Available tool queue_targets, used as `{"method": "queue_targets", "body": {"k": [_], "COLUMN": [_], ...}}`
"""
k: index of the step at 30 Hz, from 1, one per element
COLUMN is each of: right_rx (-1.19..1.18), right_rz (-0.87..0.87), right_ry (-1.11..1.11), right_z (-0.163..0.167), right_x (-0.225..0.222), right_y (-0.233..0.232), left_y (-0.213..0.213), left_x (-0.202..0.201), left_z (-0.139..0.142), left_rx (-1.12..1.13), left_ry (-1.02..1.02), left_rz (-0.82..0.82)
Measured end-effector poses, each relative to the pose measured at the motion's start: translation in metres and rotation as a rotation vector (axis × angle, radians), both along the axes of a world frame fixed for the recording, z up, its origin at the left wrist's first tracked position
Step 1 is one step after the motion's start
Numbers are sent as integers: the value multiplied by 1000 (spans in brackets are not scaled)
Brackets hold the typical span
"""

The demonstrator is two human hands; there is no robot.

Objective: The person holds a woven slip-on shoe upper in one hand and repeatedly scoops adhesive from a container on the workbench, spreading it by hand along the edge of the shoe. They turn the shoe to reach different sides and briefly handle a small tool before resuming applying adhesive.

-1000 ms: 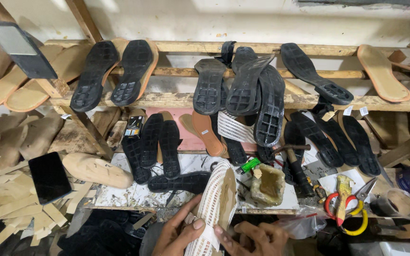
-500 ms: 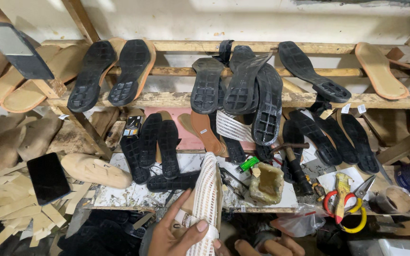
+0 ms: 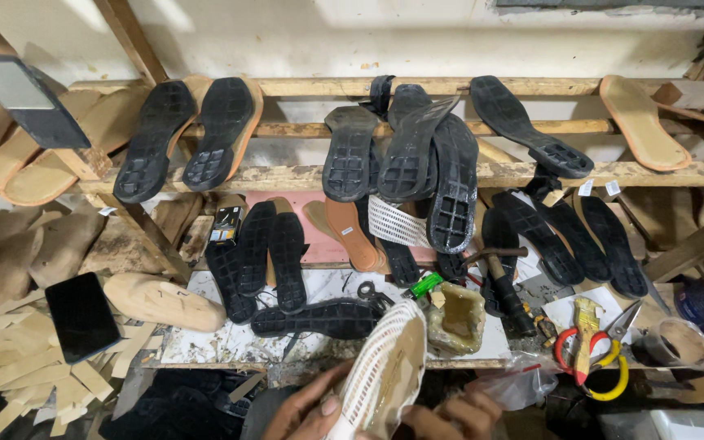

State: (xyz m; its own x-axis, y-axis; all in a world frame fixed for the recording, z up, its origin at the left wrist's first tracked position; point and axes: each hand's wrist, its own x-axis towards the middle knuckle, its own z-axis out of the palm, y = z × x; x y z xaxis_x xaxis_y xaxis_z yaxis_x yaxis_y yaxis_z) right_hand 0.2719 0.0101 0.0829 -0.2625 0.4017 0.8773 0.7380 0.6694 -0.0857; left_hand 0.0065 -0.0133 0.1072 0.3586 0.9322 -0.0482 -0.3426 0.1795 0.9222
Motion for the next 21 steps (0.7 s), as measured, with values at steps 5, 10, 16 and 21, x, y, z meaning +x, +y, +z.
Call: {"method": "queue_targets", "body": {"k": [5,10,16,21], "right_rx": [-373,-272,-340,-318], "right_rz": [-178,60,123,5], "right_ry": [-186,-183,272,608], "right_z": [41,70,7,-25], "right_x": [3,-5,-40,-65], "right_y": [5,6,-21,-27], "left_y": [5,-1,11,16], "left_x": [3,2,10,7], "left_z": [-2,11,9,0], "left_rx": [-111,-158,-261,-265], "left_ry": [4,-32,-16,8], "left_rz": [-47,-88,80,154]}}
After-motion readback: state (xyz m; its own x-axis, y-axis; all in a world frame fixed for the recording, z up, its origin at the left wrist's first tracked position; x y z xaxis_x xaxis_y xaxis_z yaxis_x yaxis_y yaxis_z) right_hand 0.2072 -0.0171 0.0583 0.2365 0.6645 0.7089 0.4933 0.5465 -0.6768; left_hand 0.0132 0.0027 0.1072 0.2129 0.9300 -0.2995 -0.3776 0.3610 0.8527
